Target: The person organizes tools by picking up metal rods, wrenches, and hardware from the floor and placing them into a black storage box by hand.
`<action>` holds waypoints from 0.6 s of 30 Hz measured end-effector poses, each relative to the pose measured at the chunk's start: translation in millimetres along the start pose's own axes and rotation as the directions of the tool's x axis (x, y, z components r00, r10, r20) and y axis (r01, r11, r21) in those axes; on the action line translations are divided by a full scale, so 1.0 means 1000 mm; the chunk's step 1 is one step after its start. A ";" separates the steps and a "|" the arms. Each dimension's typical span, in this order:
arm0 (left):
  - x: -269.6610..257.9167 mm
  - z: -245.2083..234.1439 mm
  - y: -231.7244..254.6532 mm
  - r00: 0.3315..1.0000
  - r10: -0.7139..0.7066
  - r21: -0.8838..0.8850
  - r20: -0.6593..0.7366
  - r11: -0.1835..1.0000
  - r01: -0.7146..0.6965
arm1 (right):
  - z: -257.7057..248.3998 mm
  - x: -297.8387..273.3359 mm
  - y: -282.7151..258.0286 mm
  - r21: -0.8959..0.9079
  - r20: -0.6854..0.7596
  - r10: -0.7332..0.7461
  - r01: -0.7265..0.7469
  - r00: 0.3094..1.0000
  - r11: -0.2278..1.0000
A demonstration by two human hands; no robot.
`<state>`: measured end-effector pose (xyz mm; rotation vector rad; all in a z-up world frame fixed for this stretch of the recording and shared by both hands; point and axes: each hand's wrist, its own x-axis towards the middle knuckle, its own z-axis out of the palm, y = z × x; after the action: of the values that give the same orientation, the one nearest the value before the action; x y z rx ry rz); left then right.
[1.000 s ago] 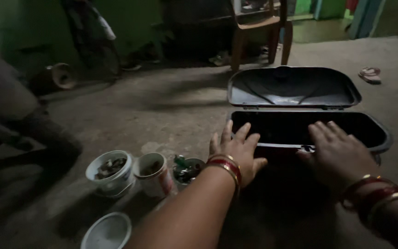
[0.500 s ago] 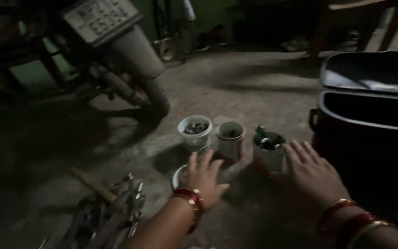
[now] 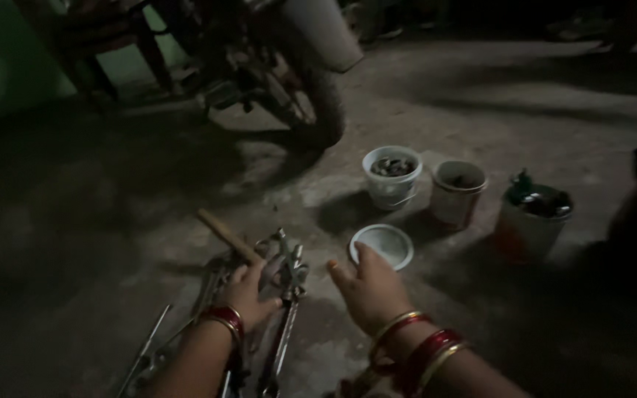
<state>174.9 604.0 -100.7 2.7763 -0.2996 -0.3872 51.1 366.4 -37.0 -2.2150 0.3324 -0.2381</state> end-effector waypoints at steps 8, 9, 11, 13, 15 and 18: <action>-0.002 0.084 -0.046 0.962 -0.261 0.068 0.076 0.964 0.257 | 0.074 -0.012 0.021 -0.033 0.052 0.188 -0.186 0.981 0.982; 0.006 0.092 -0.052 0.959 -0.272 0.063 0.082 0.962 0.267 | 0.073 -0.010 0.026 -0.039 0.064 0.188 -0.186 0.980 0.982; 0.013 0.106 -0.065 0.936 -0.347 0.045 0.055 0.938 0.345 | 0.074 -0.006 0.029 -0.136 -0.005 0.092 -0.092 0.996 0.986; 0.019 0.109 -0.065 0.941 -0.337 0.023 -0.013 0.941 0.337 | 0.072 -0.005 0.029 -0.133 0.071 0.175 -0.165 0.982 0.977; 0.009 0.101 -0.055 0.946 -0.314 0.005 -0.079 0.949 0.315 | 0.073 -0.005 0.031 -0.140 0.133 0.264 -0.245 0.955 0.959; -0.018 0.068 -0.025 0.933 -0.361 0.127 0.006 0.925 0.357 | 0.079 -0.003 0.039 -0.134 0.115 0.236 -0.220 0.965 0.966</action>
<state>142.1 612.8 -166.8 2.9494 0.1932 -0.5113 64.3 402.0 -116.5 -2.2727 0.5378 0.0529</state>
